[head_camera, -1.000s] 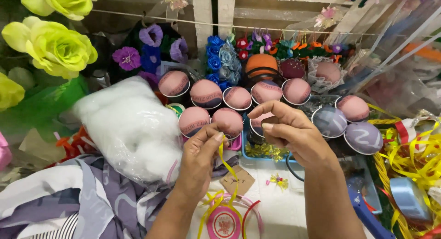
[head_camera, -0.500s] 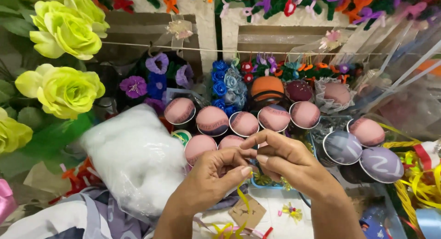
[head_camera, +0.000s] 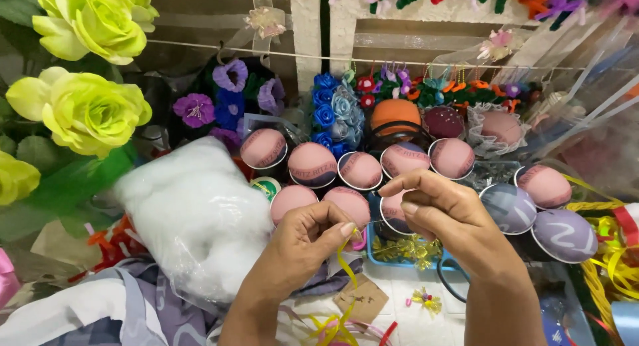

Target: The person is carefully assembling decorative ribbon ornaments by threading and tying thin ribbons together.

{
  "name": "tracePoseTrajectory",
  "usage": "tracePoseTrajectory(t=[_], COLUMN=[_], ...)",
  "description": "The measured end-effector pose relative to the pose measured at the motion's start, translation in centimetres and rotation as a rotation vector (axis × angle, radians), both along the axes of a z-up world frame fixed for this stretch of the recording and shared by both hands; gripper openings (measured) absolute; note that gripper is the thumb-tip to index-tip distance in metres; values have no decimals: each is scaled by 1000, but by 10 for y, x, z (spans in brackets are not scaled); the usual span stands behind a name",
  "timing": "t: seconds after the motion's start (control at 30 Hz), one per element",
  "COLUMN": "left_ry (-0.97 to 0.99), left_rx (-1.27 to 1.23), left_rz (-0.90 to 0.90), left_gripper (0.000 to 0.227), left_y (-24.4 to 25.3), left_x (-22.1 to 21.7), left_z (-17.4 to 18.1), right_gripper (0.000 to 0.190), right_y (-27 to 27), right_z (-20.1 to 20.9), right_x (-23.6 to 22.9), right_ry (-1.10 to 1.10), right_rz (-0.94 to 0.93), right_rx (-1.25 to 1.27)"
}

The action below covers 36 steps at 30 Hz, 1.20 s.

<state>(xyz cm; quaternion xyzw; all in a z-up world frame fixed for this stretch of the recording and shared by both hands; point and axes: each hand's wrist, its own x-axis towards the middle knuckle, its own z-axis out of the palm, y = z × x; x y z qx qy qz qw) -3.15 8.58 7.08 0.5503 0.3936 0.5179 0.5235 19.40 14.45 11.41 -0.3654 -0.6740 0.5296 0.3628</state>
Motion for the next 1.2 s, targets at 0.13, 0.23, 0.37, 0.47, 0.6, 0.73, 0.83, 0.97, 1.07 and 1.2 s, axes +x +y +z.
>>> tracePoseTrajectory(t=[0.13,0.23,0.37,0.47,0.6,0.73,0.83,0.97,1.07,1.2], left_ry=[10,-40,-78,-108,-132,-231,-478,-655,-714,-871], left_rx=[29,-41,-45,-42,-65,-79,-154,-172,-229,-292], left_rz=[0,41,18,18,28,-5,-44,-135,-82,-12], left_gripper=[18,15,18,20,21,19,11,15,21,45], left_y=[-1,-4,-6,-6,-6,-2,0,-1,-1,1], left_x=[-5,-7,-8,-7,-6,-2,1,3,9,15], left_z=[4,7,11,15,13,0,-5,-4,2,7], right_gripper=[27,23,22,24,28,29,29,23,19,19], right_y=[2,3,3,2,4,6,7,2,-1,-11], right_z=[2,3,1,2,-1,-3,-7,-8,-6,3], right_x=[6,8,7,7,9,9,10,5,2,-5], right_ry=[26,-29,14,64,204,238,299,309,181,-62], right_rz=[-31,-20,-14,22,95,119,158,152,103,88], right_rx=[-12,67,18,9,-80,-121,-159,-131,-15,63])
